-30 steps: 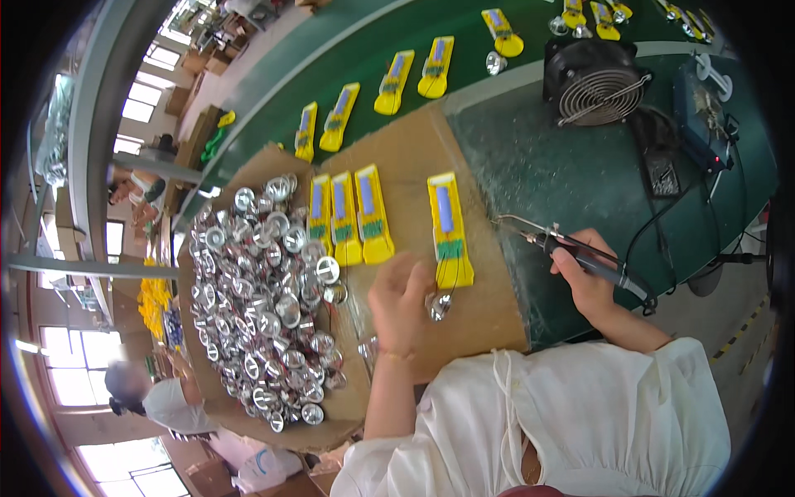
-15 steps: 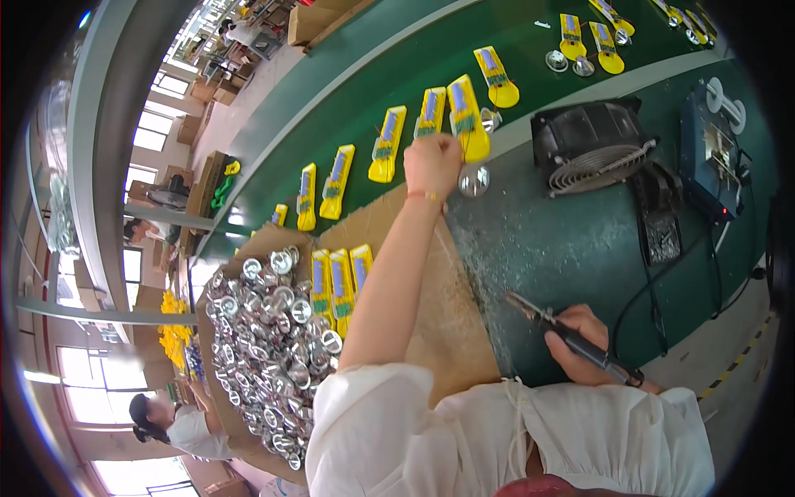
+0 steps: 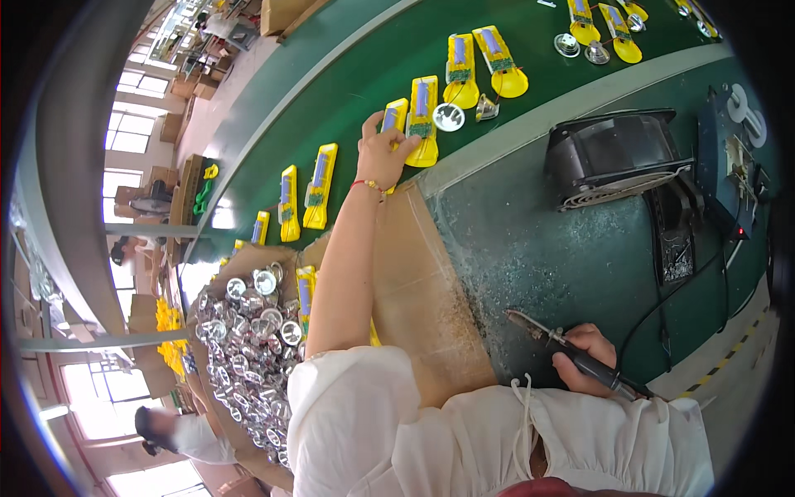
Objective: Soldering wires and electronic components onto flashlight bodies on an assembly line.
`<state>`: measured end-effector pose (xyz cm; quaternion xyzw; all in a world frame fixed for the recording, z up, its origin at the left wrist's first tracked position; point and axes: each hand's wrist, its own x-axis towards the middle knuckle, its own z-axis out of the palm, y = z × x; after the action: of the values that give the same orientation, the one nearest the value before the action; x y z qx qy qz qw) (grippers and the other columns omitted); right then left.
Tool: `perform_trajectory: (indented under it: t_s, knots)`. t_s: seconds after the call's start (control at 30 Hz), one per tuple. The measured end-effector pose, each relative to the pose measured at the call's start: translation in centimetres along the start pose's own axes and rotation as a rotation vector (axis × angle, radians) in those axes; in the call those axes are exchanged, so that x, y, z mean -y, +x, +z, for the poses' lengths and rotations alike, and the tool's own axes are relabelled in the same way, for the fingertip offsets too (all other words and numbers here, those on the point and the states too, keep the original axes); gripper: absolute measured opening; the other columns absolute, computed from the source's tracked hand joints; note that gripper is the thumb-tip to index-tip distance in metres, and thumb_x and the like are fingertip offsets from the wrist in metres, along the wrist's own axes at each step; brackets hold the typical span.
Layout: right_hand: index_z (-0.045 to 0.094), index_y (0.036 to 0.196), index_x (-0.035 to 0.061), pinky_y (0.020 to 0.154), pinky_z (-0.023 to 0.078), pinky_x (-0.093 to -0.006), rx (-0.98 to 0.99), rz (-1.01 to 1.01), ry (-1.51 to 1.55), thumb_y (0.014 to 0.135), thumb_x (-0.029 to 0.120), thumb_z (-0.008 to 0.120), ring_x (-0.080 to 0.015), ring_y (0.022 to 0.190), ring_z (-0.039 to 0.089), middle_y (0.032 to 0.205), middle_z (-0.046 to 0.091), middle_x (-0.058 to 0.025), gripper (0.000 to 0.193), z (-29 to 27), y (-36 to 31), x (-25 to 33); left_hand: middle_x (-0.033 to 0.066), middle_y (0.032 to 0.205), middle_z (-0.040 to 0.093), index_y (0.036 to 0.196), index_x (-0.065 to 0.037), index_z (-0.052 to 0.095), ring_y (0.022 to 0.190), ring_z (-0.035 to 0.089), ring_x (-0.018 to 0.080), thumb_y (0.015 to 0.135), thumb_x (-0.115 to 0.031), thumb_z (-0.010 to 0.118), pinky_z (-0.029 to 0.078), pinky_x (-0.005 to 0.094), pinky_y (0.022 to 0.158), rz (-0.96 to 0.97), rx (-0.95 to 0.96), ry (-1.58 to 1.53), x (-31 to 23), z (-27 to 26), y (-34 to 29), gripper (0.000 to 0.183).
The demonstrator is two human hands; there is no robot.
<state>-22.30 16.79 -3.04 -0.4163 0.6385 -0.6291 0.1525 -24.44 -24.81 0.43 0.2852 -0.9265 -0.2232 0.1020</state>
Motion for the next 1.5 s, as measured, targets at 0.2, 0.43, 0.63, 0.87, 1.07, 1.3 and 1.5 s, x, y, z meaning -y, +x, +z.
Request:
perform_trajectory:
  t_s: [0.2,0.43,0.63,0.87,1.07,1.3,1.5]
  knots:
    - [0.052,0.086,0.0005,0.058,0.046,-0.0299,-0.045,0.196,0.054,0.073,0.002,0.067,-0.0199,0.064,0.058,0.078,0.059,-0.0126,0.02,0.2,-1.0,0.7,0.021,0.131,0.038,0.077,0.0,0.065,0.114,0.044,0.0361,0.08,-0.023,0.063,0.038,0.0386,0.093,-0.081,-0.077,0.15,-1.5,-3.5,-11.7,0.023]
    - [0.052,0.089,0.0006,0.055,0.044,-0.0238,-0.115,0.354,0.108,0.081,0.006,0.06,-0.01,0.059,0.055,0.069,0.058,-0.0058,0.012,0.9,-1.4,1.6,0.0108,0.137,0.036,0.075,-0.005,0.065,0.122,0.036,0.0342,0.073,-0.018,0.066,0.029,0.0456,0.098,-0.066,-0.111,0.385,-5.0,-1.4,-26.8,0.013]
    - [0.053,0.092,-0.0018,0.06,0.043,-0.0221,-0.119,0.271,0.105,0.085,0.009,0.058,-0.0095,0.063,0.054,0.072,0.057,-0.0063,0.014,1.5,-1.4,1.6,0.01,0.137,0.033,0.083,-0.009,0.06,0.126,0.028,0.0326,0.074,-0.025,0.067,0.022,0.0539,0.096,-0.128,-0.189,0.318,-8.8,-1.3,-33.9,0.019]
    - [0.055,0.092,-0.0027,0.061,0.043,-0.0218,-0.195,0.22,0.041,0.084,0.009,0.059,-0.0095,0.063,0.053,0.073,0.057,-0.0064,0.015,2.2,-1.3,1.2,0.0038,0.059,0.058,0.079,-0.006,0.058,0.05,0.057,0.0191,0.067,-0.026,0.077,0.043,0.0308,0.047,-0.523,-0.411,0.222,-5.8,-6.2,-45.3,0.031]
    - [0.055,0.089,-0.0011,0.057,0.042,-0.0205,-0.176,0.176,0.077,0.084,0.009,0.059,-0.0082,0.06,0.052,0.069,0.055,-0.0033,0.012,2.5,-2.5,1.7,0.0072,0.055,0.059,0.1,-0.01,0.053,0.051,0.06,0.0293,0.077,-0.051,0.06,0.047,0.0381,0.043,-0.604,-0.255,0.302,-4.5,-3.2,-45.7,0.047]
    - [0.055,0.089,-0.0011,0.056,0.04,-0.0199,-0.185,0.187,0.029,0.084,0.011,0.058,-0.0075,0.059,0.051,0.068,0.054,-0.0026,0.013,2.2,-3.4,2.3,0.0148,0.057,0.058,0.1,-0.013,0.057,0.053,0.059,0.0349,0.085,-0.04,0.055,0.046,0.0427,0.048,-0.569,-0.34,0.241,-2.7,-1.4,-44.2,0.031]
    - [0.055,0.089,-0.0015,0.057,0.04,-0.02,-0.182,0.179,0.018,0.084,0.009,0.057,-0.0073,0.059,0.05,0.067,0.054,-0.0025,0.012,2.4,-3.1,2.6,0.012,0.128,0.044,0.123,-0.011,0.049,0.112,0.045,0.0259,0.079,-0.024,0.055,0.038,0.0398,0.09,-0.123,-0.393,0.459,-3.9,-4.1,-47.0,0.046]
